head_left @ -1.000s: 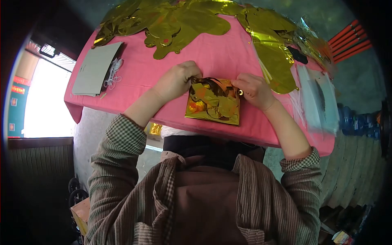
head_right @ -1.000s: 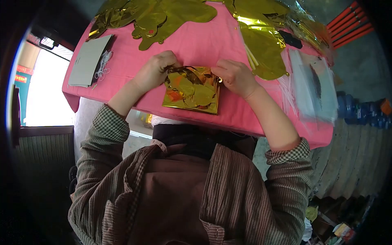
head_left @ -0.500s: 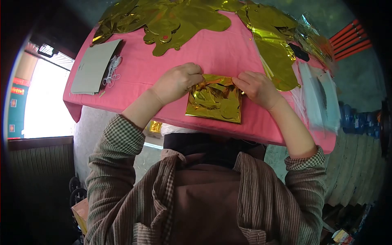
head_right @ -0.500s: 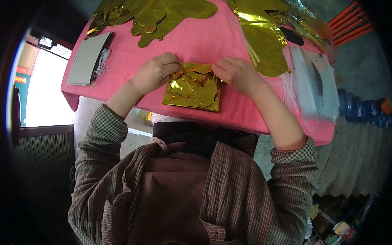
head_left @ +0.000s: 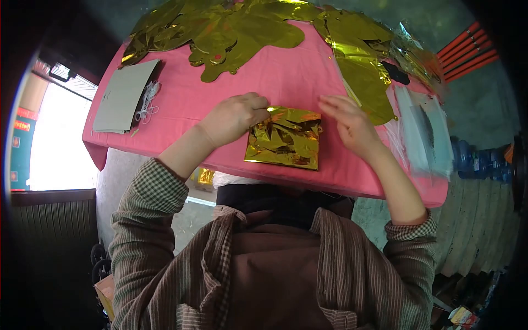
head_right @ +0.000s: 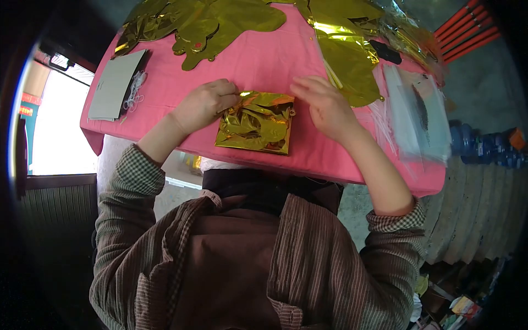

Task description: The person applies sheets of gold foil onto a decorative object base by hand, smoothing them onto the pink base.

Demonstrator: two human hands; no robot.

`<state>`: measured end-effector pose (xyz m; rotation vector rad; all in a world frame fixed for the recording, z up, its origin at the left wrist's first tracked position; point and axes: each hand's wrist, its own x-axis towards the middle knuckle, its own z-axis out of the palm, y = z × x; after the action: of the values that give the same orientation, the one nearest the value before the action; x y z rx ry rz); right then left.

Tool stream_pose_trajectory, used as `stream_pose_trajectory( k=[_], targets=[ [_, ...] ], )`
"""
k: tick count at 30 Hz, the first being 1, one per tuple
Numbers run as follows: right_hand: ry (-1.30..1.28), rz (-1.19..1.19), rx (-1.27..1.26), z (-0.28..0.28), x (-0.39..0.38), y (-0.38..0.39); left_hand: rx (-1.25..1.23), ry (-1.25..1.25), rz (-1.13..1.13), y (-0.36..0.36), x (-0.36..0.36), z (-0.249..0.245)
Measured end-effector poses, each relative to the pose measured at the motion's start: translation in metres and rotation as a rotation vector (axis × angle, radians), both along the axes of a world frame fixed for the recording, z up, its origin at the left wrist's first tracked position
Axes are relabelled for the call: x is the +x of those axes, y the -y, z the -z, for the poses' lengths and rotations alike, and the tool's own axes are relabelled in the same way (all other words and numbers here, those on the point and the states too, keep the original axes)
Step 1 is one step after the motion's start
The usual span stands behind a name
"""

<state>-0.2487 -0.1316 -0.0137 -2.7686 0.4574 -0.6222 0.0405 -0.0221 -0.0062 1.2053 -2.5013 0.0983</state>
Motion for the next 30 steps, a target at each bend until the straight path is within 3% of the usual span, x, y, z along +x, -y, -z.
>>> stream_pose_trajectory(
  k=[1,3,4,6,10,14,29,30],
  targets=[
    [0.0,0.002,-0.005,-0.002,0.0,0.001,-0.011,0.015,0.011,0.0,0.0,0.001],
    [0.162,0.175,0.376,-0.006,0.003,0.0,-0.011,0.024,0.007,-0.001,0.0,0.0],
    [0.164,0.176,0.373,-0.007,0.01,-0.006,-0.006,0.034,0.0,-0.001,0.0,0.0],
    [0.054,0.211,0.111,-0.009,0.029,-0.027,0.002,0.042,-0.002,-0.001,-0.001,-0.001],
    [-0.079,0.128,-0.019,-0.011,0.054,-0.052,0.019,0.03,-0.007,-0.002,0.0,-0.001],
    [-0.307,0.109,0.1,-0.002,0.056,-0.059,-0.013,0.034,-0.003,-0.001,-0.001,0.001],
    [-0.315,0.117,-0.044,0.013,0.051,-0.061,-0.002,0.024,-0.064,-0.028,0.004,-0.008],
    [-0.312,0.113,-0.047,0.013,0.051,-0.062,0.067,-0.074,-0.079,-0.033,0.007,-0.007]
  ],
)
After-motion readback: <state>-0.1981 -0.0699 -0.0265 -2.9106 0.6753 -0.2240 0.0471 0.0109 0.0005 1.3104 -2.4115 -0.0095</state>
